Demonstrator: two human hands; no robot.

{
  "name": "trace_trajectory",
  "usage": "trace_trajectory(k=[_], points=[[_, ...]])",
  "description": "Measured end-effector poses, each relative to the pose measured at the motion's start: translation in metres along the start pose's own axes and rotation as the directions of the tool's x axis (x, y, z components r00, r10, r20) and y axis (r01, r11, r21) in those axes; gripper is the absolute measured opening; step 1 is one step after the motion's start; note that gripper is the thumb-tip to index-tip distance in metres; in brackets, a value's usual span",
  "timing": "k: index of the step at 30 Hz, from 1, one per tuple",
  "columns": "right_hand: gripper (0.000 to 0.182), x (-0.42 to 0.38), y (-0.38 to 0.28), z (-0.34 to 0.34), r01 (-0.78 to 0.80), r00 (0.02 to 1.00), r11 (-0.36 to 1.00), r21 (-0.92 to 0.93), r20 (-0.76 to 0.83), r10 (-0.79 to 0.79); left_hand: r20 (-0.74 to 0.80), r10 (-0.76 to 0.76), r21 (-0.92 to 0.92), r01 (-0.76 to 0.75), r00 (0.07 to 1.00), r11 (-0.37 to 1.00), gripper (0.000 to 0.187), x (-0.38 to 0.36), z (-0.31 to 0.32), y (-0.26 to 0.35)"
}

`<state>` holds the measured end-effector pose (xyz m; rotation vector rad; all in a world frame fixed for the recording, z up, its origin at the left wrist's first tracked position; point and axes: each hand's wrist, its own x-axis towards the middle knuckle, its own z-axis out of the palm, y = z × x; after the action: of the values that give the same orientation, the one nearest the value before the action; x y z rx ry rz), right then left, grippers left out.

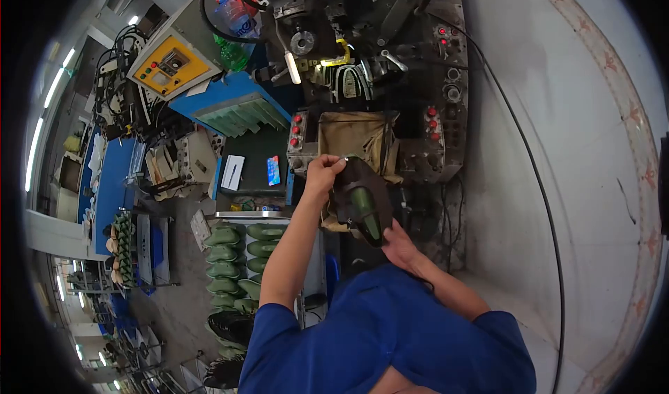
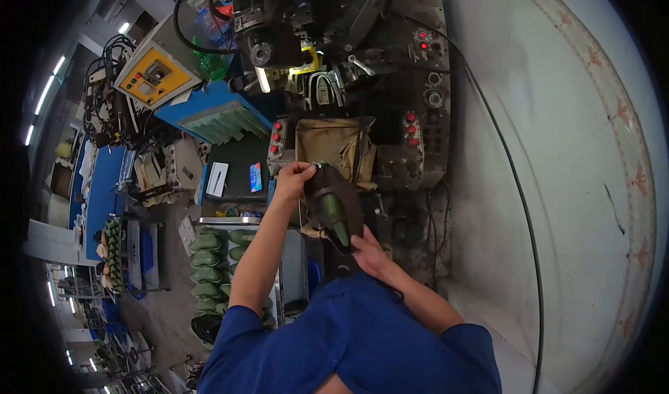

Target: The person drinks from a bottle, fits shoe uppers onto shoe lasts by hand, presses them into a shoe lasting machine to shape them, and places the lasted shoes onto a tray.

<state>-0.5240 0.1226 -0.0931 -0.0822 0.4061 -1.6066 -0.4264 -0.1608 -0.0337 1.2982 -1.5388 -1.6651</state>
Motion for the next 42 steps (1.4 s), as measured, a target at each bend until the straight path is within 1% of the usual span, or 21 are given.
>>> trace_trajectory(k=[2,3,5,6,8,9,11,12,14,15,16,17,20,24,27,30,33,35,39,41,42], points=[[0.079,-0.004,0.0,-0.004,-0.039,0.996,0.942,-0.332,-0.094,0.008,0.012,-0.02,0.037,0.02,1.0,0.999,0.014,0.003,-0.004,0.001],[0.079,-0.004,-0.003,-0.006,-0.044,0.995,0.944,-0.328,-0.098,0.013,0.02,-0.034,0.071,0.033,0.999,0.997,0.014,0.004,-0.005,0.003],[0.09,-0.002,-0.012,-0.01,-0.118,0.991,0.959,-0.259,-0.097,0.095,0.035,-0.034,0.118,0.029,0.999,0.993,0.014,0.007,-0.005,0.007],[0.09,-0.004,-0.011,-0.013,-0.12,0.99,0.959,-0.255,-0.1,0.097,0.054,-0.027,0.162,0.018,0.998,0.987,0.014,0.009,-0.004,0.008],[0.08,-0.004,-0.012,-0.02,-0.119,0.991,0.945,-0.305,-0.096,0.094,0.067,-0.014,0.165,0.003,0.998,0.986,0.014,0.014,-0.001,0.011],[0.08,-0.002,-0.012,-0.026,-0.118,0.991,0.945,-0.304,-0.102,0.091,0.078,0.0,0.165,-0.013,0.997,0.986,0.014,0.016,0.0,0.01],[0.06,-0.004,-0.009,-0.038,-0.139,0.989,0.985,-0.102,-0.063,0.133,0.067,0.008,0.16,-0.019,0.998,0.987,0.014,0.024,0.001,0.006],[0.06,-0.005,-0.011,-0.04,-0.142,0.988,0.985,-0.1,-0.073,0.135,0.05,0.025,0.156,-0.033,0.998,0.987,0.014,0.029,0.001,0.004],[0.032,-0.003,-0.015,-0.046,-0.232,0.968,0.969,0.086,-0.079,0.239,0.061,0.023,0.136,-0.031,0.998,0.99,0.015,0.035,0.0,-0.002],[0.032,-0.004,-0.015,-0.045,-0.233,0.966,0.968,0.095,-0.091,0.241,0.055,0.027,0.169,-0.036,0.998,0.985,0.016,0.035,-0.001,-0.001],[0.024,-0.003,-0.016,-0.042,-0.228,0.966,0.972,0.048,-0.116,0.232,0.05,0.035,0.202,-0.044,0.998,0.978,0.016,0.036,0.0,0.001],[0.018,-0.002,-0.017,-0.038,-0.228,0.964,0.974,-0.003,-0.14,0.226,0.041,0.032,0.192,-0.039,0.999,0.981,0.017,0.037,0.0,0.001],[0.013,-0.001,-0.02,-0.033,-0.2,0.964,0.977,-0.079,-0.194,0.182,0.035,0.043,0.181,-0.049,0.998,0.982,0.017,0.04,0.0,-0.003],[0.016,-0.002,-0.021,-0.043,-0.198,0.964,0.971,-0.138,-0.205,0.167,0.027,0.022,0.173,-0.026,0.999,0.985,0.018,0.036,0.002,0.002],[0.017,-0.001,-0.024,-0.046,-0.213,0.97,0.965,-0.152,-0.152,0.19,0.029,0.018,0.161,-0.023,0.999,0.987,0.018,0.038,0.001,0.0],[0.019,0.0,-0.023,-0.042,-0.216,0.967,0.961,-0.172,-0.174,0.186,0.04,-0.011,0.165,0.004,0.999,0.986,0.015,0.041,-0.001,-0.006],[0.019,0.002,-0.018,-0.043,-0.204,0.956,0.971,-0.124,-0.241,0.17,0.038,0.02,0.146,-0.026,0.999,0.989,0.015,0.041,-0.002,-0.009],[0.015,0.008,-0.016,-0.057,-0.202,0.978,0.979,-0.03,-0.06,0.2,0.036,0.047,0.122,-0.051,0.998,0.991,0.012,0.035,-0.003,-0.004],[0.024,0.01,-0.032,-0.025,-0.169,0.985,0.982,-0.079,-0.032,0.167,0.047,0.14,0.034,-0.142,0.989,0.989,0.013,-0.046,0.003,0.087],[0.034,0.015,-0.053,0.001,-0.074,0.995,0.968,-0.242,0.044,0.087,0.057,0.291,0.081,-0.295,0.955,0.952,0.009,-0.097,0.004,0.132],[0.034,0.019,-0.066,0.03,-0.074,0.995,0.967,-0.245,0.052,0.089,0.052,0.298,0.082,-0.301,0.953,0.95,0.009,-0.118,0.004,0.148]])
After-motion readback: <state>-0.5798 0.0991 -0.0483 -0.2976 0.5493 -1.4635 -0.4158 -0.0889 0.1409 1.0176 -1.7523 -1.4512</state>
